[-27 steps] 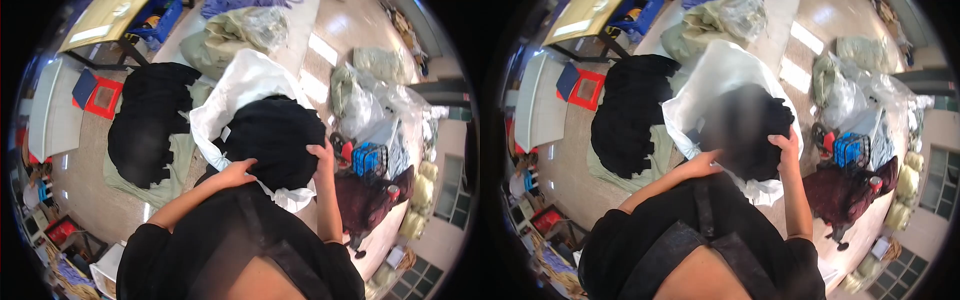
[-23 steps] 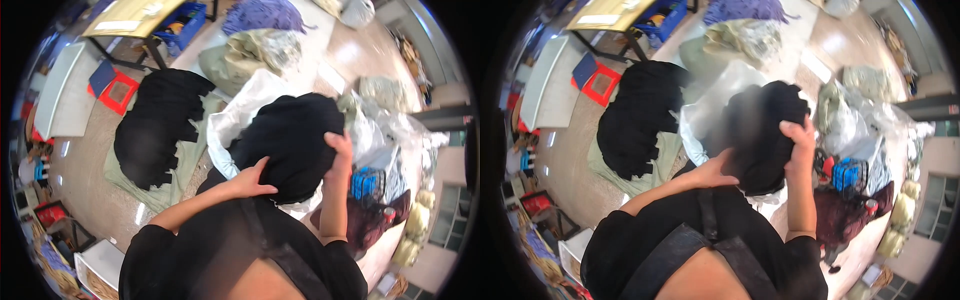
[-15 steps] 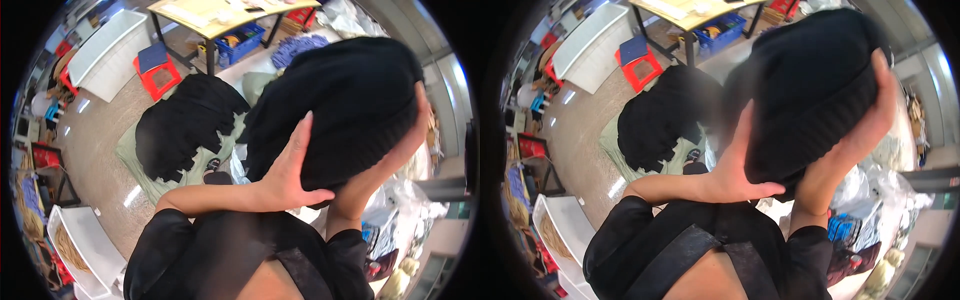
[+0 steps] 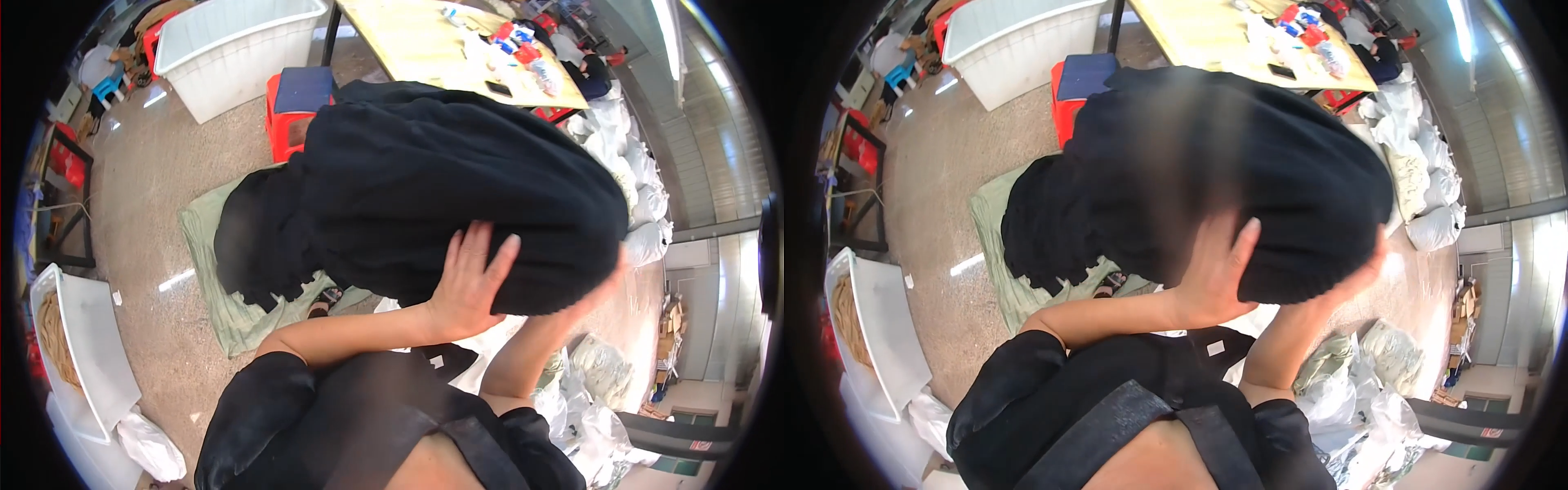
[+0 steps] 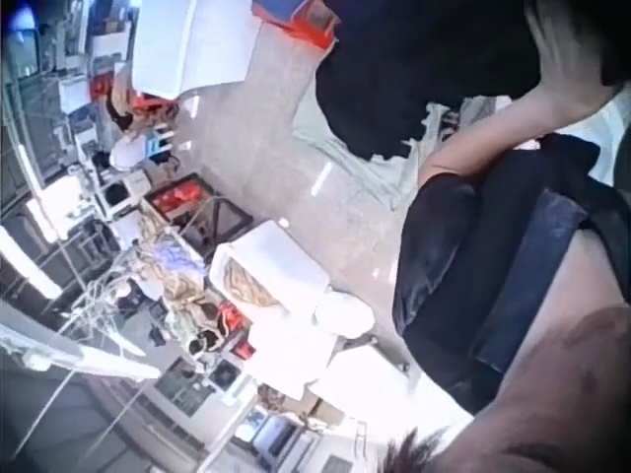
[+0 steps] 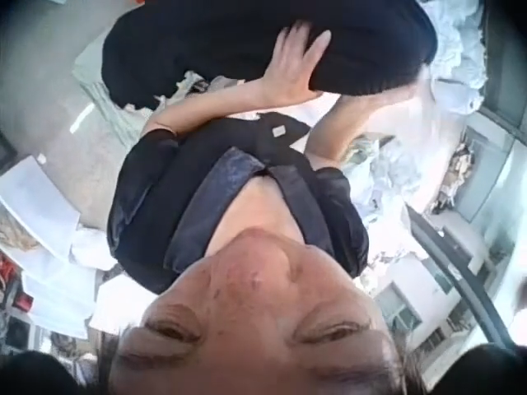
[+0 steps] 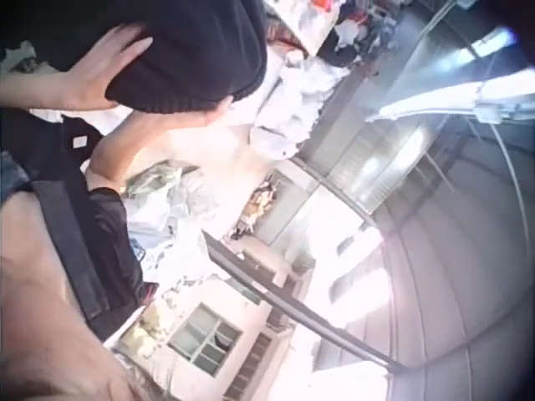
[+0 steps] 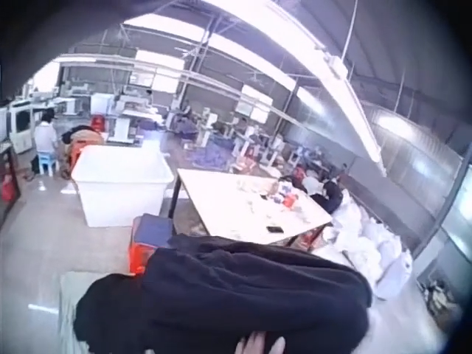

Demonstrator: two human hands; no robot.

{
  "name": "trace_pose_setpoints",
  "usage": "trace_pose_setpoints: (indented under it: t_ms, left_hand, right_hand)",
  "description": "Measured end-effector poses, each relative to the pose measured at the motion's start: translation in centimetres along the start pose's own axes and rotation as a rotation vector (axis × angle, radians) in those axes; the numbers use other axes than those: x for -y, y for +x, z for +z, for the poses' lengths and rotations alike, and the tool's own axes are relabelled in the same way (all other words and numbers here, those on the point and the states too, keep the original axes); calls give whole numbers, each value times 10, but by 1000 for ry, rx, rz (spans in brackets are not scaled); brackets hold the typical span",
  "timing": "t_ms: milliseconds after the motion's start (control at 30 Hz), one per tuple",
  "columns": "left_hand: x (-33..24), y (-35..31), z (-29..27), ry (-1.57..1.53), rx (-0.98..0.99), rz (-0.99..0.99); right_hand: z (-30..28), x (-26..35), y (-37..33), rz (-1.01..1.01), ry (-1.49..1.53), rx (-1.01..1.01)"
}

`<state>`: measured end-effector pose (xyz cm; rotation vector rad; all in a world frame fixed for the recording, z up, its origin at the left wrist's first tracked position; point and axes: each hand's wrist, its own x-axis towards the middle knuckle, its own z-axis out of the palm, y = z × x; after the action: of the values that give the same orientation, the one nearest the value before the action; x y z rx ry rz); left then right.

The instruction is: Picking up black garments from a floor pile and placing them into a large white plastic bag.

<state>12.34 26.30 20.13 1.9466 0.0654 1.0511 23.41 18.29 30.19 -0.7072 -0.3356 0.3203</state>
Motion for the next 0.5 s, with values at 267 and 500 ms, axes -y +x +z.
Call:
trace_pose_setpoints:
  t_ms: [267,500]
  left_hand:
    - [180,-82,37,297,-117,-539]
    - [235,-173,-24,243,45,-614]
  right_hand:
    - [-64,-181,4,674,204,-401]
    - [-154,-250,-53,1023,52,-522]
